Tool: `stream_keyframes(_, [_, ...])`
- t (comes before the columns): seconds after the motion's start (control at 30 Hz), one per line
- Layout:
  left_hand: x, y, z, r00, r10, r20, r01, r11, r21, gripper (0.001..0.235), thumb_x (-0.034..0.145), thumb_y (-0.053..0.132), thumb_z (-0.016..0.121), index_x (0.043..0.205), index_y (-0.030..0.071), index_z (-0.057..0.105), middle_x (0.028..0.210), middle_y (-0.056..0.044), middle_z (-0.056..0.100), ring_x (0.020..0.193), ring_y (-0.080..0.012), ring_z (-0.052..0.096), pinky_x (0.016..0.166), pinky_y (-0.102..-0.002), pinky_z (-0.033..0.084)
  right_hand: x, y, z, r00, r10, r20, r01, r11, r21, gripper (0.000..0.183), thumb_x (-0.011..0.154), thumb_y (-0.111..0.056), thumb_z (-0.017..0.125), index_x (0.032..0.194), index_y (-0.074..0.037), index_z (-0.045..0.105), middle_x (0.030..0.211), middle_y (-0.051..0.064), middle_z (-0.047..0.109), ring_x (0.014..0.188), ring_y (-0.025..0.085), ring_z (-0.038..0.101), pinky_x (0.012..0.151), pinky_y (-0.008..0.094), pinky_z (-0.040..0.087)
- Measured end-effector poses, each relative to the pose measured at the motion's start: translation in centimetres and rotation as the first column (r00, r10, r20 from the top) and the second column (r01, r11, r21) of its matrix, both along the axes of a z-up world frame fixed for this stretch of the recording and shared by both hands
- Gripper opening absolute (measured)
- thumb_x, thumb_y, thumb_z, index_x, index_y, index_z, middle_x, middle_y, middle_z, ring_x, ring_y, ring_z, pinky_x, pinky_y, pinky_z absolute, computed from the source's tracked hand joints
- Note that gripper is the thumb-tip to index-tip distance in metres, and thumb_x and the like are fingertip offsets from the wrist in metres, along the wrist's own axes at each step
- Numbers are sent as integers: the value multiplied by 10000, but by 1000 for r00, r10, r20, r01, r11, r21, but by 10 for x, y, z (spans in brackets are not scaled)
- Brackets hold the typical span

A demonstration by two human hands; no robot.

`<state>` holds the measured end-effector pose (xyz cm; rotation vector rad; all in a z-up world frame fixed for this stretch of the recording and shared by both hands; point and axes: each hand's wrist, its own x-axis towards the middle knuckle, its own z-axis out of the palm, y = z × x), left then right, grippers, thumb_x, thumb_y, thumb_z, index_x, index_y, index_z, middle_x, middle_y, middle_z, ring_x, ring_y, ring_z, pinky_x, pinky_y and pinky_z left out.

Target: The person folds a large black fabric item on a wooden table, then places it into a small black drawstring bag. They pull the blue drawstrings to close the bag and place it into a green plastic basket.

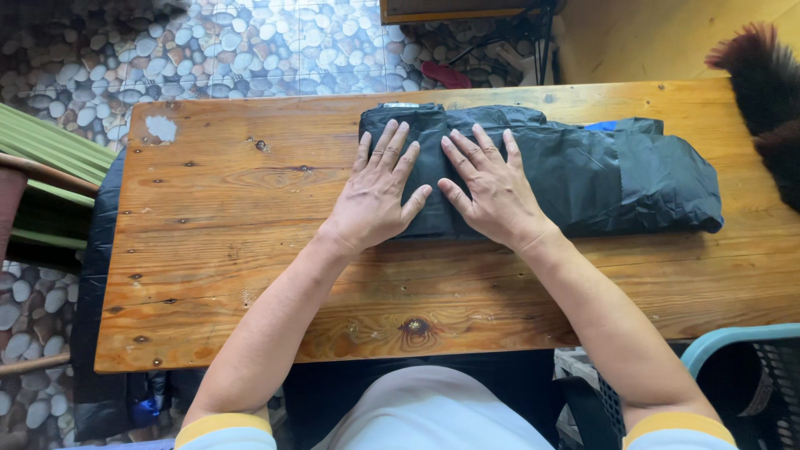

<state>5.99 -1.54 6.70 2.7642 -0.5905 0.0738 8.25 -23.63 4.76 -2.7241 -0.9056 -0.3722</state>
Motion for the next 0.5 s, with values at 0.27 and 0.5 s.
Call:
stream_keyframes(0.27, [19,30,-16,902,424,-76,-411,796,-444,664,1041,553,516,1470,46,510,1314,-188,609,1224,-351,615,1031,-534,486,0,2,-7,1000,-29,3,29,1000,13,626,1087,-551,405,1553,-145,510,1540,146,538,1502,350,391,1236,613,108])
stream_keyframes(0.5, [93,62,-105,722,404,-561,-648,680,-344,649,880,826,547,1130,268,765,935,42,770,872,-159,766,691,-343,647,-1,1,-6,1000,-18,6,19,1000,-4,621,1095,-511,386,1558,-112,493,1528,170,542,1496,351,400,1235,617,121])
